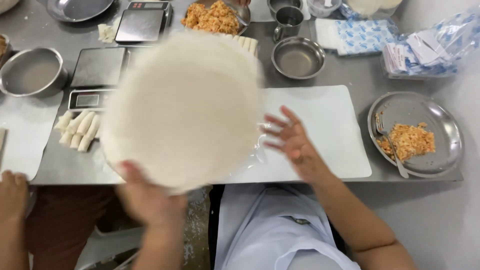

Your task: Packing spring rolls into plastic bags and separating spring roll wrappers on a production table.

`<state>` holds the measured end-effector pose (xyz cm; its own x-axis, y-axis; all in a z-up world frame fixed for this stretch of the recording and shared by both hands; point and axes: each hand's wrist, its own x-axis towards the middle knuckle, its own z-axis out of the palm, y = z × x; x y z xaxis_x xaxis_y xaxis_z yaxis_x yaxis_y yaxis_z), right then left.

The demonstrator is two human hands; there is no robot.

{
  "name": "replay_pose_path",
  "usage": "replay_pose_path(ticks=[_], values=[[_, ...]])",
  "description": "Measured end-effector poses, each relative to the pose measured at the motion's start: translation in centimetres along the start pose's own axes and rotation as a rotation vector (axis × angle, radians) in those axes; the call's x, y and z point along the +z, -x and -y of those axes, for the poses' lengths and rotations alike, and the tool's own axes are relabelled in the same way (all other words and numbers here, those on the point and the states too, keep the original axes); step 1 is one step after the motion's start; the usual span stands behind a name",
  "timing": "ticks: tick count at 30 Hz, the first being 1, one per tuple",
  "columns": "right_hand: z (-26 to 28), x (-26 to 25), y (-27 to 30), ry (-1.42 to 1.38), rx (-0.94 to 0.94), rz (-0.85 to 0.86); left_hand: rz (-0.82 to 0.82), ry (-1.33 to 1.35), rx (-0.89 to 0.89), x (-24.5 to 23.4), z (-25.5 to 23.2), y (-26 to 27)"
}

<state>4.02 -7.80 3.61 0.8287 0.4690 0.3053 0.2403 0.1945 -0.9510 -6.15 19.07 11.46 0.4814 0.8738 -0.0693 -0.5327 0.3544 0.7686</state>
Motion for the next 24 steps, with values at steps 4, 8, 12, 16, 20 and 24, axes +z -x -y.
replay_pose_path(ticks=[4, 8, 12, 16, 20, 24], values=[[0.3, 1.1, 1.4, -0.483, 0.206, -0.368, 0.160, -0.052, -0.571, 0.6, 8.6, 4.0], [1.3, -2.7, 2.8, -0.373, 0.365, -0.580, 0.528, -0.021, -0.790, -0.8, 12.7, 4.8], [-2.4, -7.3, 4.4, -0.004, 0.424, -0.571, 0.846, -0.267, -0.672, -4.2, 20.9, 5.3], [-6.2, -4.9, 6.8, 0.573, 0.128, -0.445, 1.049, -0.696, -0.116, -2.7, 19.6, 8.4], [-2.9, -1.1, 6.0, 0.396, 0.294, -0.358, 1.368, -0.638, 0.056, 0.6, 14.4, 10.6], [-3.0, -2.1, 6.0, 0.203, 0.333, -0.474, 1.322, -0.478, -0.159, 0.4, 16.2, 9.6]])
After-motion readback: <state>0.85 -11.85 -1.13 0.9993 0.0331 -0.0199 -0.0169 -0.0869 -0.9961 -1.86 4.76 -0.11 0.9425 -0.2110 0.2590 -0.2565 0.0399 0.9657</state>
